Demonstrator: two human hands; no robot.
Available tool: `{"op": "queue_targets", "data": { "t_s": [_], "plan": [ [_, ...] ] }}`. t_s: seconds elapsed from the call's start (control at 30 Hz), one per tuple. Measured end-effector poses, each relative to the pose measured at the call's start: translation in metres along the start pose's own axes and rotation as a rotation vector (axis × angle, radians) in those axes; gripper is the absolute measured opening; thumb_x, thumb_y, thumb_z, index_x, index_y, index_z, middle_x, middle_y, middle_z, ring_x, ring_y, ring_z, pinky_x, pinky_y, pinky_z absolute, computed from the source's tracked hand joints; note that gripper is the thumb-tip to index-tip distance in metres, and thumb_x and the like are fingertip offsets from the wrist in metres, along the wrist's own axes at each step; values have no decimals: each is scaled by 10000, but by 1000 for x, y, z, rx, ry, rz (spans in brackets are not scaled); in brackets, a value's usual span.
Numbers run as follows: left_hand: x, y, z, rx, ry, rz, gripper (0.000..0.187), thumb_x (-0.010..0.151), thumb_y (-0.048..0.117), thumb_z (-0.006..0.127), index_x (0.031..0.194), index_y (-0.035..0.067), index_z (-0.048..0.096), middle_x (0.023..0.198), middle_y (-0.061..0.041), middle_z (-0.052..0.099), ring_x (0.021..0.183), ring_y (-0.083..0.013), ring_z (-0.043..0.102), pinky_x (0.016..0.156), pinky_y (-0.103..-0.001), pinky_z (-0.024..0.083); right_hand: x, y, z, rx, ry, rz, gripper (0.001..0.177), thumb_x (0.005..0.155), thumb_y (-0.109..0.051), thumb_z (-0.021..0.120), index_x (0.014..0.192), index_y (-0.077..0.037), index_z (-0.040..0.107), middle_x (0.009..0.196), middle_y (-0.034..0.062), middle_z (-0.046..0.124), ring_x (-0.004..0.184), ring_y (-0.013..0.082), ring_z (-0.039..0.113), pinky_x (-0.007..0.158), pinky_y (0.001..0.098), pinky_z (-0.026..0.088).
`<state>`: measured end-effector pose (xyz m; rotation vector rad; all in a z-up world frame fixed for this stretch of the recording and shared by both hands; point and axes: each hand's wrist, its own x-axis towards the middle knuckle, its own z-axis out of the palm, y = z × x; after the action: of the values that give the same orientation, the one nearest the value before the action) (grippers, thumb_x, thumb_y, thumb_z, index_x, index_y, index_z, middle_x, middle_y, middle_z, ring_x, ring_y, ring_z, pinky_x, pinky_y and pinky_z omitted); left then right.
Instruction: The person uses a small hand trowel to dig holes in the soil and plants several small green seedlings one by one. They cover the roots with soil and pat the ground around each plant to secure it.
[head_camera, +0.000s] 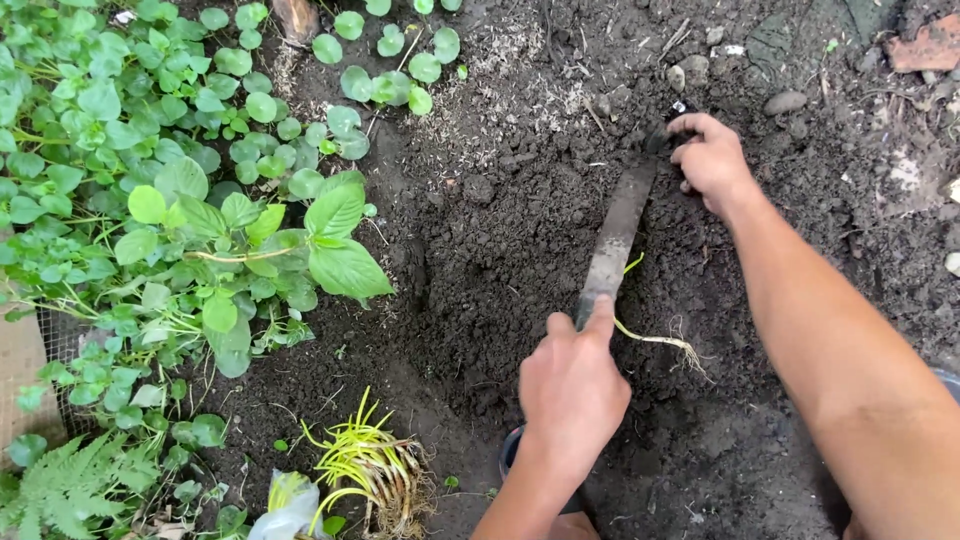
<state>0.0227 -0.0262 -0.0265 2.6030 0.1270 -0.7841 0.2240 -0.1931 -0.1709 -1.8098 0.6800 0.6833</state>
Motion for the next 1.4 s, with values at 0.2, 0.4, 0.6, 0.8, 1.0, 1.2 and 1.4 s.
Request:
{"op": "queue_targets", "data": {
  "t_s": [0.2, 0.4, 0.6, 0.8, 1.0, 1.2, 1.4],
  "plan": [
    [-1, -16, 39, -58, 59, 85, 739, 830, -30, 631, 1540, 103, 477, 924, -179, 470, 608, -433, 583, 460, -540, 505, 25, 53, 26, -458, 253, -599, 247, 960, -261, 775, 1038, -103, 600, 1149, 117, 621, 1046, 354, 598, 856, 497, 452],
    [-5, -21, 42, -114, 31, 62, 681, 909, 1, 585, 1563, 137, 454, 940, -168, 464, 587, -430, 583, 485, -549, 499, 10, 17, 33, -493, 237, -422, 656, 998, -297, 727, 1550, -133, 414, 1305, 218, 565, 1179, 451, 560, 937, 617, 448],
    [-7, -35, 37, -376, -21, -25, 677, 942, 37, 594, 1574, 241, 459, 905, -97, 501, 676, -320, 574, 629, -482, 511, 17, 9, 29, -494, 269, -424, 236, 935, -49, 615, 1122, -70, 474, 1143, 206, 611, 981, 420, 579, 794, 567, 450],
    [-7, -35, 14, -435, -166, -240, 651, 922, 64, 566, 1501, 200, 301, 1258, -193, 671, 971, -454, 682, 829, -584, 522, 6, 13, 14, -190, 159, -381, 416, 887, -173, 648, 1300, -138, 688, 1185, 68, 671, 999, 204, 617, 840, 353, 489],
    [-5, -44, 31, -388, -256, -284, 477, 970, 140, 574, 1412, 113, 397, 1181, -179, 652, 986, -401, 661, 789, -542, 533, -76, -1, 0, 501, 89, -449, 269, 1001, 133, 509, 1126, -86, 419, 1233, 132, 535, 1029, 200, 737, 713, 172, 635],
    [-3, -45, 29, -374, -248, -287, 433, 960, 140, 571, 1368, 122, 426, 1111, -169, 673, 942, -406, 658, 765, -540, 514, -85, 64, 37, -387, 265, -1099, 191, 864, 39, 792, 1030, -55, 783, 1019, 113, 784, 968, 257, 734, 952, 429, 572],
    [-2, -44, 32, -374, -266, -288, 406, 977, 150, 555, 1354, 103, 414, 1075, -177, 653, 867, -404, 647, 687, -532, 496, -66, 67, 23, -407, 131, -770, 335, 908, -159, 767, 1231, -78, 729, 1197, 103, 738, 1111, 317, 638, 976, 453, 465]
  ]
}}
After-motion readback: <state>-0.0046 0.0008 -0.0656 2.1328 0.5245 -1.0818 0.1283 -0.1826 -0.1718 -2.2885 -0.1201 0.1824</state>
